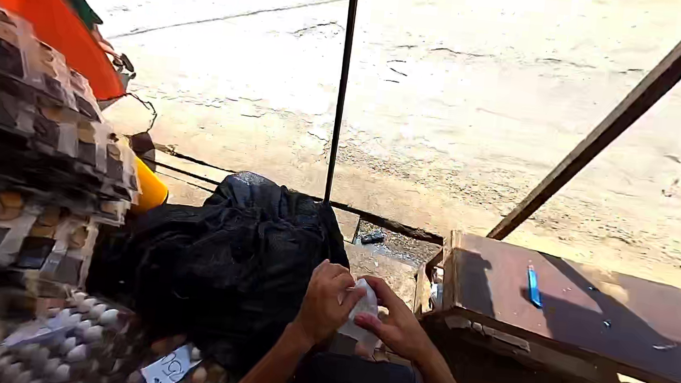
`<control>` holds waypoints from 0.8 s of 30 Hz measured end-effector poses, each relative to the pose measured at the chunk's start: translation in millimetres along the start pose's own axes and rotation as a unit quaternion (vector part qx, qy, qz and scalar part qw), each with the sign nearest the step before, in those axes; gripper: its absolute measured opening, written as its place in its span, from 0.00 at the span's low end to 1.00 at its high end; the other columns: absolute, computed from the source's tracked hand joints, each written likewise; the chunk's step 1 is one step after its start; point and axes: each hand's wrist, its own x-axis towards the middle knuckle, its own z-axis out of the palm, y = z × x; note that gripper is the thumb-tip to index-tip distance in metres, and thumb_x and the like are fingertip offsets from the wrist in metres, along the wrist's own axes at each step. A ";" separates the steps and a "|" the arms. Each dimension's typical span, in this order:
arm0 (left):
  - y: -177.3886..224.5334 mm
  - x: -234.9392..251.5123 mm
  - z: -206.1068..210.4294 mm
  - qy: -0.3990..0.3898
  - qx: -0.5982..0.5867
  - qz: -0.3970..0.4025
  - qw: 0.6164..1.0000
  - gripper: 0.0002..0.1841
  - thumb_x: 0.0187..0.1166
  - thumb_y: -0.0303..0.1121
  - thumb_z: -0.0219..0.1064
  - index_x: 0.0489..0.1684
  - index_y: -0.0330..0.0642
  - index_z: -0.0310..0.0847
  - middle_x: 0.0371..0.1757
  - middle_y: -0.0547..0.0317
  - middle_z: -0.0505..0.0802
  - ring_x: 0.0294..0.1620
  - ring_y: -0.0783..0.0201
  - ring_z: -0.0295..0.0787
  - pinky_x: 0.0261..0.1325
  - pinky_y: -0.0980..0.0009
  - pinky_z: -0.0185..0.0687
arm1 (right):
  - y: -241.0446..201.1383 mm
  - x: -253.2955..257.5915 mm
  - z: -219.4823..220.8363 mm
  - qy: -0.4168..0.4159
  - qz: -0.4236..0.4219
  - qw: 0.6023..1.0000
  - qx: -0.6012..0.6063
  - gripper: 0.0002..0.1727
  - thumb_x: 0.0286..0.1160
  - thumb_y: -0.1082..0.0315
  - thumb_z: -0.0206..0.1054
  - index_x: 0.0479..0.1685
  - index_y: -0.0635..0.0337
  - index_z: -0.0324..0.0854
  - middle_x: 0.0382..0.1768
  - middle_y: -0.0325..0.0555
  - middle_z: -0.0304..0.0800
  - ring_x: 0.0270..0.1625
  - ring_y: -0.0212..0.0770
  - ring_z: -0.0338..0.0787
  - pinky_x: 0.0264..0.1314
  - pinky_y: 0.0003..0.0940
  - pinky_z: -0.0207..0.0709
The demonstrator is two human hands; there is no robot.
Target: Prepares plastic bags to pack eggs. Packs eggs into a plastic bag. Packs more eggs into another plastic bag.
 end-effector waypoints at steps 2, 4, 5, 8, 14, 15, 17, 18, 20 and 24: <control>0.8 51.8 23.0 0.030 -0.054 -0.038 0.997 0.17 0.84 0.49 0.67 0.40 0.45 0.92 0.40 0.63 0.94 0.48 0.69 0.91 0.63 0.61 0.88 | 9.4 51.7 -37.8 -0.010 -0.013 1.000 -0.003 0.31 0.73 0.45 0.76 0.71 0.51 0.80 0.56 0.36 0.94 0.57 0.30 0.92 0.64 0.39 0.89; -6.5 99.1 34.2 0.047 -0.105 -0.071 0.991 0.15 0.84 0.47 0.68 0.43 0.43 0.91 0.39 0.63 0.94 0.42 0.71 0.92 0.52 0.66 0.91 | 18.5 100.2 -75.9 -0.004 -0.005 1.000 0.006 0.19 0.79 0.53 0.71 0.62 0.51 0.85 0.48 0.35 0.95 0.50 0.31 0.94 0.57 0.39 0.91; -13.7 119.7 34.2 0.046 -0.118 -0.082 0.989 0.15 0.83 0.47 0.69 0.45 0.44 0.91 0.39 0.63 0.95 0.42 0.72 0.92 0.51 0.67 0.92 | 23.3 122.8 -92.7 0.006 0.004 1.000 0.011 0.14 0.81 0.57 0.69 0.57 0.52 0.88 0.43 0.36 0.95 0.46 0.32 0.94 0.53 0.39 0.91; -38.4 177.3 34.4 -0.021 -0.134 -0.135 0.981 0.19 0.77 0.52 0.74 0.48 0.46 0.90 0.40 0.63 0.94 0.42 0.70 0.91 0.53 0.64 0.91 | 38.1 185.6 -148.8 -0.011 0.020 0.999 0.034 0.09 0.82 0.63 0.68 0.48 0.54 0.90 0.37 0.38 0.96 0.40 0.34 0.94 0.48 0.39 0.91; -126.7 330.7 94.1 -0.232 -0.084 -0.122 0.961 0.26 0.77 0.56 0.71 0.53 0.38 0.87 0.44 0.45 0.94 0.49 0.49 0.92 0.59 0.41 0.85 | 109.1 332.5 -262.4 -0.041 -0.002 0.999 0.015 0.09 0.82 0.68 0.65 0.46 0.60 0.90 0.33 0.42 0.95 0.36 0.36 0.93 0.44 0.39 0.91; -143.1 364.4 101.5 -0.246 -0.062 -0.119 0.960 0.28 0.76 0.58 0.71 0.53 0.39 0.86 0.43 0.46 0.94 0.49 0.48 0.92 0.58 0.39 0.85 | 122.7 359.2 -284.3 -0.024 0.003 0.999 0.033 0.09 0.81 0.69 0.65 0.46 0.62 0.90 0.33 0.44 0.95 0.36 0.37 0.93 0.43 0.39 0.91; -168.9 424.5 103.7 -0.254 -0.039 -0.120 0.959 0.25 0.74 0.55 0.74 0.52 0.40 0.87 0.42 0.47 0.94 0.47 0.48 0.92 0.56 0.38 0.85 | 145.7 402.2 -324.3 -0.003 0.029 0.997 0.078 0.08 0.81 0.72 0.65 0.46 0.64 0.90 0.34 0.45 0.95 0.37 0.38 0.94 0.44 0.39 0.91; -179.9 458.0 104.3 -0.254 -0.031 -0.118 0.959 0.24 0.74 0.54 0.75 0.51 0.40 0.87 0.40 0.47 0.93 0.46 0.48 0.92 0.54 0.38 0.85 | 155.1 424.7 -348.9 0.006 0.041 0.994 0.099 0.08 0.80 0.73 0.64 0.46 0.64 0.90 0.35 0.45 0.95 0.37 0.36 0.93 0.45 0.38 0.91; -194.9 522.6 103.4 -0.258 -0.020 -0.121 0.958 0.20 0.75 0.50 0.75 0.45 0.40 0.88 0.38 0.47 0.93 0.44 0.47 0.92 0.51 0.37 0.84 | 171.0 469.1 -400.5 0.023 0.063 0.991 0.116 0.08 0.79 0.75 0.64 0.45 0.63 0.90 0.37 0.41 0.96 0.39 0.32 0.93 0.48 0.34 0.90; -215.5 615.3 100.5 -0.228 -0.074 -0.169 0.956 0.18 0.74 0.47 0.77 0.44 0.39 0.91 0.40 0.48 0.95 0.47 0.52 0.92 0.55 0.43 0.84 | 209.5 550.1 -479.5 -0.011 0.083 0.992 0.098 0.08 0.78 0.75 0.67 0.43 0.55 0.91 0.37 0.27 0.96 0.40 0.23 0.93 0.50 0.26 0.89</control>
